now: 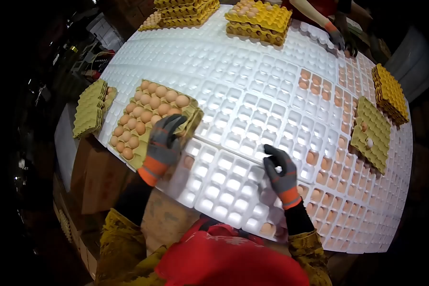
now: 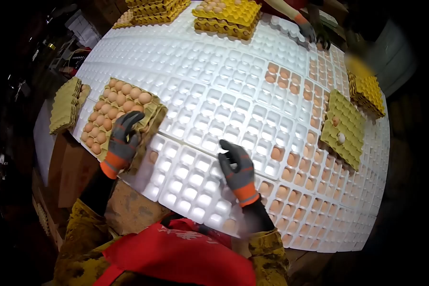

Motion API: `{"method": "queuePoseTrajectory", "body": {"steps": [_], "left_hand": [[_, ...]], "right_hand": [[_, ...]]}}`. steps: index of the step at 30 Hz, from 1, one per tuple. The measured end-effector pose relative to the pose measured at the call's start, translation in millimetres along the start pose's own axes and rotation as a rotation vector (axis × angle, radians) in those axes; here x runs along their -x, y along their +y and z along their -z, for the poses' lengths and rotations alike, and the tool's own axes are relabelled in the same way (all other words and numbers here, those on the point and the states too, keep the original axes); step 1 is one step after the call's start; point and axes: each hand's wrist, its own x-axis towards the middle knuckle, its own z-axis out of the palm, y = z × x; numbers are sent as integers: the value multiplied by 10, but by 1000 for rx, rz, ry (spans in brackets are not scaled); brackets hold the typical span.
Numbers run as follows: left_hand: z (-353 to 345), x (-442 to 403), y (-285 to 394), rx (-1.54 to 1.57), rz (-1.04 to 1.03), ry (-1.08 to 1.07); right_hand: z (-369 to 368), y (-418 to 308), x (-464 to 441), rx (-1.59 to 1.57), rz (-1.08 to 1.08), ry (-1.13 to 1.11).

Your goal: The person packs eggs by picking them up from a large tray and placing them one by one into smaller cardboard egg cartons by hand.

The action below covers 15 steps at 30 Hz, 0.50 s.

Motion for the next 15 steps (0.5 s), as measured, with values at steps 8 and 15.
{"method": "queuePoseTrajectory", "body": {"steps": [8, 15], "left_hand": [[410, -128, -1232, -128, -392, -353], [345, -43, -1407, 98, -99, -325]], "right_hand": [[-2113, -725, -908, 25, 190, -223], [-2562, -651, -1335, 649, 218, -266]]}}
